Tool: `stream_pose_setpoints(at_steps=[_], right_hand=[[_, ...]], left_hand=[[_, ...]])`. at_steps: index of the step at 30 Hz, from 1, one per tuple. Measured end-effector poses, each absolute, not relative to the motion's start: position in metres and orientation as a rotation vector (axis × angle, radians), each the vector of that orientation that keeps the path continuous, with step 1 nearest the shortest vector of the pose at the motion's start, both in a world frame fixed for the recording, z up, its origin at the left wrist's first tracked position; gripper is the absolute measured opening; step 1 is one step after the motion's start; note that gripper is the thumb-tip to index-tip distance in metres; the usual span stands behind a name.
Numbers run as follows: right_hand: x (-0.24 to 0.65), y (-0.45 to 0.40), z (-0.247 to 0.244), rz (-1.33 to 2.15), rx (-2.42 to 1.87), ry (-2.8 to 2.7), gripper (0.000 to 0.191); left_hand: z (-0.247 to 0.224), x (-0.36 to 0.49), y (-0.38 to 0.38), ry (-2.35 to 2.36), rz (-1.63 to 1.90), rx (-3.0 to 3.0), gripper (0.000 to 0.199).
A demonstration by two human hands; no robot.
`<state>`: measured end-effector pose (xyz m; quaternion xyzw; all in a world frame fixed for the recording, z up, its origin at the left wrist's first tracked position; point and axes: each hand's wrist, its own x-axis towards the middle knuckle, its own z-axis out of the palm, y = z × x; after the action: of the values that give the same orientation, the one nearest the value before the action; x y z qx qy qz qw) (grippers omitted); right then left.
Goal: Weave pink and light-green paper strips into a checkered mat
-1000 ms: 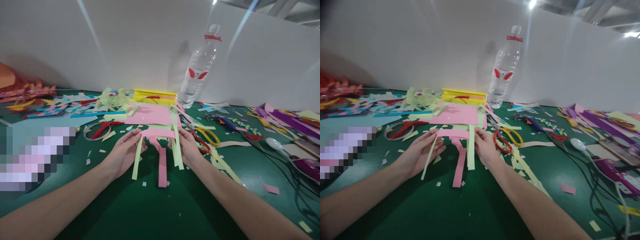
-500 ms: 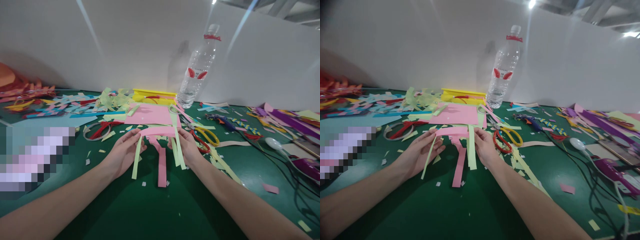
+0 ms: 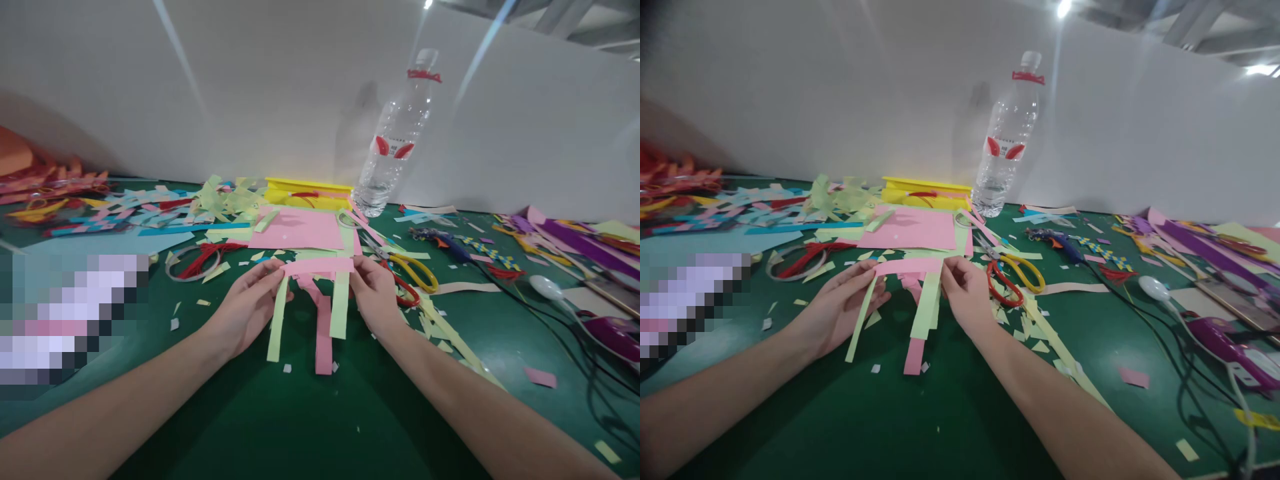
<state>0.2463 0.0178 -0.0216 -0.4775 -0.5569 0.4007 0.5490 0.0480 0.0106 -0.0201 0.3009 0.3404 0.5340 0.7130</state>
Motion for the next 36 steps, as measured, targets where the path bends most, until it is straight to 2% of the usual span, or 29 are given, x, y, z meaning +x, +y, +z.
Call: stream_pose_setpoints(at_steps=[3,12,20,29,36], right_hand=[[0.246,0.014,-0.019,0.868,-1.107,-1.375,0.023],[0.246,0.012,-0.019,0.975,-1.054,-1.275,0.028],[0.246,0.019,-0.026,1.052,-1.039,-1.181,0.018],[0.243,0.012,-0.019,0.980,-1.053,-1.439,0.007],[0.239,0.009,-0.016,0.989,-1.022,-1.487,0.017]], left_hand=[[-0.021,0.048,0.012,0.752,1.166,0.699,0.011],[-0.017,0.052,0.010,0.807,1.134,0.818,0.014],[-0.013,0.052,0.006,0.852,1.103,0.806,0.015],[-0.013,0.051,0.007,0.828,1.005,0.871,0.028],[-0.019,0.051,0.006,0.798,0.981,1.078,0.015]])
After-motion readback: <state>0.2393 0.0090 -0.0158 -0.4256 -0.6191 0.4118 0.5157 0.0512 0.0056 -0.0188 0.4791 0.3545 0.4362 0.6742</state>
